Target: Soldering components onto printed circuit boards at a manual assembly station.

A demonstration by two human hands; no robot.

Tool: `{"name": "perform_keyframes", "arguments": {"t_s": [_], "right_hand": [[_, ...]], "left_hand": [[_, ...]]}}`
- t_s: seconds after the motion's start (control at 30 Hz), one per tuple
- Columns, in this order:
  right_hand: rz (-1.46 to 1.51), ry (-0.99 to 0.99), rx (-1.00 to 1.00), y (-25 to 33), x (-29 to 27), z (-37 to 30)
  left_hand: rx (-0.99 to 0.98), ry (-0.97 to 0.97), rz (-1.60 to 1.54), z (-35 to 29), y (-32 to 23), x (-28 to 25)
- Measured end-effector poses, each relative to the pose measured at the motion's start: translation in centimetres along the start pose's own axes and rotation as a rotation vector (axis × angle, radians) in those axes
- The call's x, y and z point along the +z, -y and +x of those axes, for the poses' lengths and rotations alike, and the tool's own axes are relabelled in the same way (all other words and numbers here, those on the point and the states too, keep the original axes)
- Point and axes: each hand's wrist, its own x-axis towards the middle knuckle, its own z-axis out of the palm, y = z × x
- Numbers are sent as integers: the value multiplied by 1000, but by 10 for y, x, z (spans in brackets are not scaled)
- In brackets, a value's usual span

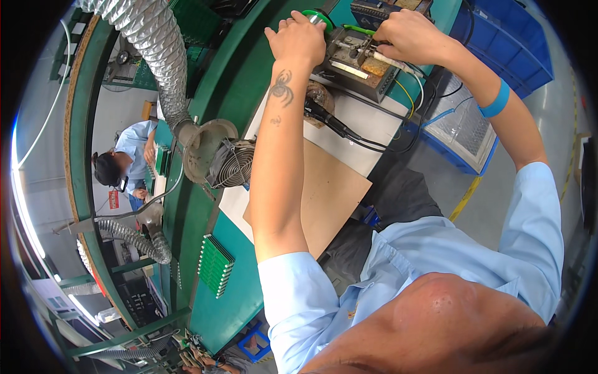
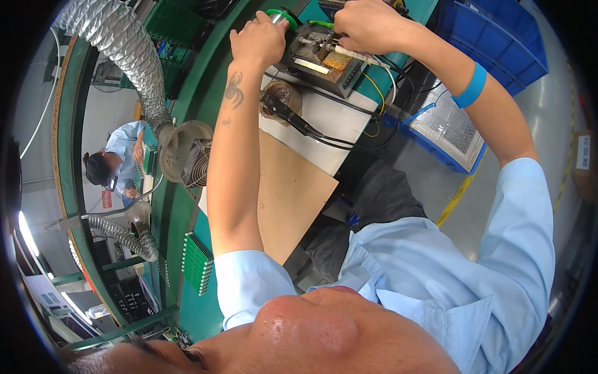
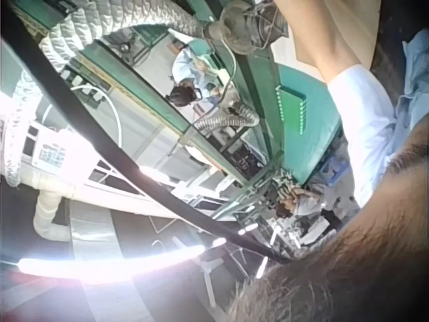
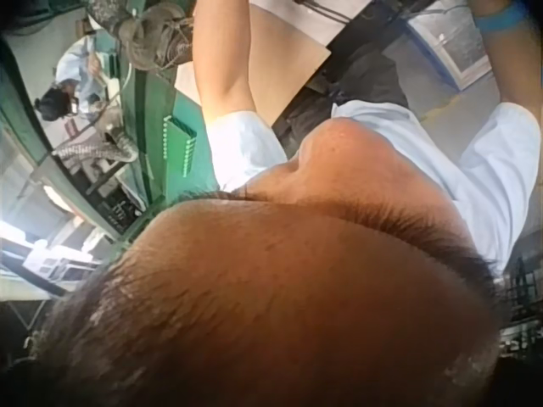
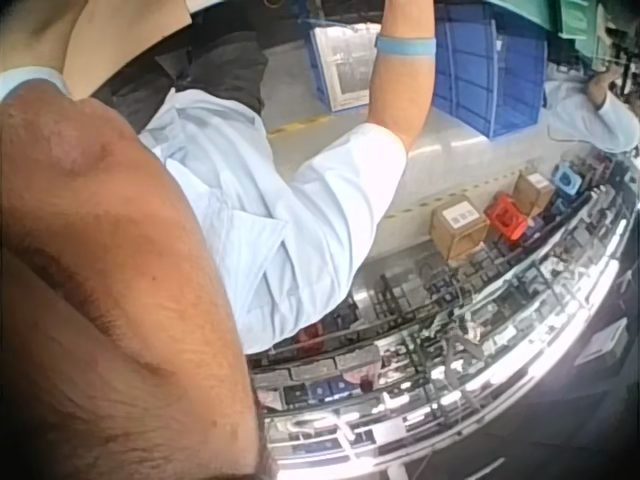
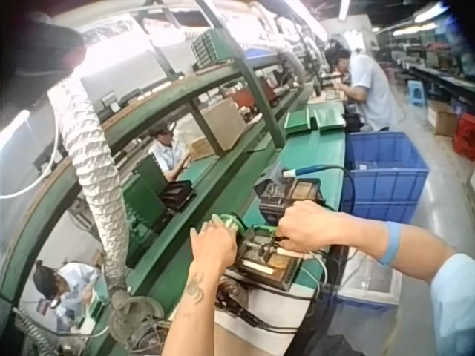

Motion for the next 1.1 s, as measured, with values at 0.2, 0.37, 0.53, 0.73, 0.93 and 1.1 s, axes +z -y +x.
{"name": "perform_keyframes", "arguments": {"t_s": [0.2,0.37,0.53,0.73,0.93,1.1], "right_hand": [[12,10,35,-6,3,-8],[10,2,26,-4,2,-6],[20,-10,-6,2,-1,0],[16,15,9,-4,0,-4],[12,18,29,-4,4,-5],[-2,-4,-5,-5,1,-4]], "left_hand": [[106,444,-22,4,-32,-71],[43,173,-255,17,-18,-78],[-51,101,-153,-2,7,-8],[29,189,-109,1,-15,-40],[9,247,-315,10,-12,-79],[-10,25,-333,15,1,-29]]}}
